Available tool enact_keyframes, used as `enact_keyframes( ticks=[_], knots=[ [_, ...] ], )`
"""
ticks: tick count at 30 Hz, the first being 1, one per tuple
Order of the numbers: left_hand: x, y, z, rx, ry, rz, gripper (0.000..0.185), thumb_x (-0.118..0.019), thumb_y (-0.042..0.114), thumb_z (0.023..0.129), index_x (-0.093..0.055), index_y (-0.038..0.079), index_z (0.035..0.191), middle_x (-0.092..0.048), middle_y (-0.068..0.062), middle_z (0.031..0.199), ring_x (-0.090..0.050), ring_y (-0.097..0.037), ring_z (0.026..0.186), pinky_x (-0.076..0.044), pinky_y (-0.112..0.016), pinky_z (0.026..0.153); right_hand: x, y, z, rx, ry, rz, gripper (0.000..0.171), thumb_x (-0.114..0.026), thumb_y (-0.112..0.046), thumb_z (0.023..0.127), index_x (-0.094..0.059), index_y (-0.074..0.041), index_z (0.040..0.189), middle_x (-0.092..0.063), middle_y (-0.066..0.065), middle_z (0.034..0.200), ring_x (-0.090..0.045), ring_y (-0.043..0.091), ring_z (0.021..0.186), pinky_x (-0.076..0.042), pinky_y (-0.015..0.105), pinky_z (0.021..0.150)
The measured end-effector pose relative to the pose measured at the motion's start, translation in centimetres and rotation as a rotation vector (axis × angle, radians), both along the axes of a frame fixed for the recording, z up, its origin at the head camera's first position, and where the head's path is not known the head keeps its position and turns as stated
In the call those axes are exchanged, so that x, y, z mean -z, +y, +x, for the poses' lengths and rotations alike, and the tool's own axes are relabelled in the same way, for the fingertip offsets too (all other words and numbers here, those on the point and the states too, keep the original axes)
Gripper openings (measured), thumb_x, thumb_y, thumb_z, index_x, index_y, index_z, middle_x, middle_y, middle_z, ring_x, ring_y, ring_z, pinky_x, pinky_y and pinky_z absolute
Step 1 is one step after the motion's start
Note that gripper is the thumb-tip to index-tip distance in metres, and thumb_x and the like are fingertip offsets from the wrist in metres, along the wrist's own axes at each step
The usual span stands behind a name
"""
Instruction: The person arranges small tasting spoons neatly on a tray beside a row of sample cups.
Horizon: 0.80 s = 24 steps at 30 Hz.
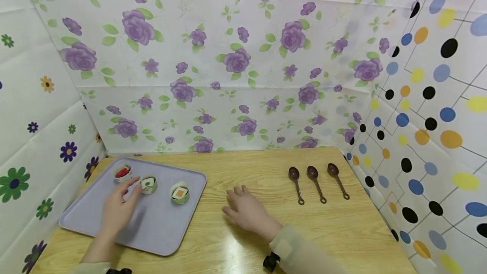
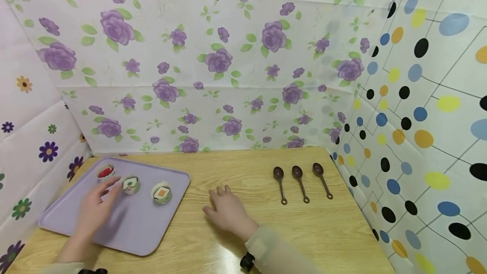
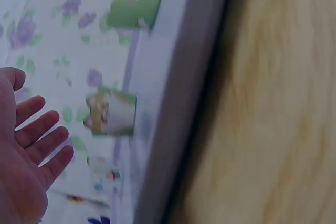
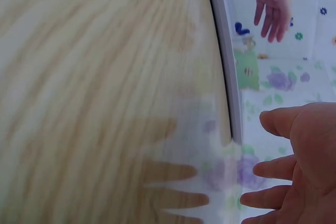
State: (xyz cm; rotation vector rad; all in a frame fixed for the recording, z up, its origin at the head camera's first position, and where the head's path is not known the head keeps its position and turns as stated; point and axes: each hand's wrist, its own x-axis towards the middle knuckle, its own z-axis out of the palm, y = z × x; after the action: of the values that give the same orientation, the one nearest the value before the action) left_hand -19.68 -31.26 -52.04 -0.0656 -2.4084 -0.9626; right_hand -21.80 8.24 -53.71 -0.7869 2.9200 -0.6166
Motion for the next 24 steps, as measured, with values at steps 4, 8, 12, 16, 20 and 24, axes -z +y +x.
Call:
enact_keyframes(
  ticks=[4,8,12,16,20,24],
  knots=[
    [0.5,-3.2,0.4,-0.047,-0.086,-0.027,0.040,-0.063,0.024,0.109,-0.067,-0.004,0.137,-0.062,-0.035,0.140,-0.058,-0.058,0.124,-0.047,-0.063,0.100,-0.1,-1.1,0.4,-0.015,0.000,0.028,0.067,-0.060,-0.051,0.108,-0.053,-0.009,0.159,-0.048,0.022,0.162,-0.041,0.048,0.150,-0.041,0.058,0.119],
    [0.8,-6.3,0.8,-0.080,-0.213,-0.061,0.049,-0.058,0.028,0.111,-0.058,-0.010,0.142,-0.053,-0.043,0.144,-0.047,-0.065,0.131,-0.038,-0.075,0.105,-0.2,-2.0,0.9,-0.039,-0.034,0.030,0.066,-0.061,-0.051,0.108,-0.052,-0.010,0.160,-0.047,0.020,0.163,-0.038,0.046,0.153,-0.041,0.059,0.119],
    [0.9,-8.7,1.0,-0.143,-0.339,-0.061,0.057,-0.051,0.033,0.113,-0.051,-0.015,0.145,-0.045,-0.047,0.147,-0.041,-0.068,0.133,-0.035,-0.076,0.108,0.1,-2.7,1.2,-0.071,-0.022,0.045,0.066,-0.060,-0.052,0.108,-0.053,-0.010,0.159,-0.048,0.020,0.163,-0.040,0.045,0.152,-0.043,0.056,0.118],
    [1.1,-10.5,1.3,-0.197,-0.433,-0.058,0.063,-0.047,0.037,0.113,-0.046,-0.017,0.148,-0.040,-0.049,0.149,-0.037,-0.069,0.135,-0.033,-0.077,0.110,0.3,-3.1,1.5,-0.093,-0.011,0.052,0.066,-0.060,-0.052,0.108,-0.053,-0.010,0.158,-0.050,0.020,0.161,-0.042,0.045,0.151,-0.043,0.054,0.119],
    [1.4,-11.5,1.5,-0.212,-0.462,-0.074,0.065,-0.046,0.036,0.113,-0.045,-0.019,0.147,-0.038,-0.050,0.149,-0.036,-0.069,0.135,-0.031,-0.076,0.111,0.2,-3.2,1.7,-0.099,-0.019,0.053,0.065,-0.060,-0.051,0.108,-0.053,-0.009,0.158,-0.050,0.020,0.161,-0.042,0.045,0.151,-0.043,0.053,0.119],
    [2.0,-12.2,1.6,-0.214,-0.481,-0.105,0.066,-0.046,0.036,0.113,-0.043,-0.021,0.146,-0.037,-0.051,0.148,-0.036,-0.069,0.134,-0.031,-0.076,0.112,0.3,-3.1,1.7,-0.097,-0.014,0.057,0.065,-0.060,-0.051,0.108,-0.054,-0.009,0.158,-0.050,0.020,0.161,-0.043,0.045,0.150,-0.043,0.053,0.119]
  ],
)
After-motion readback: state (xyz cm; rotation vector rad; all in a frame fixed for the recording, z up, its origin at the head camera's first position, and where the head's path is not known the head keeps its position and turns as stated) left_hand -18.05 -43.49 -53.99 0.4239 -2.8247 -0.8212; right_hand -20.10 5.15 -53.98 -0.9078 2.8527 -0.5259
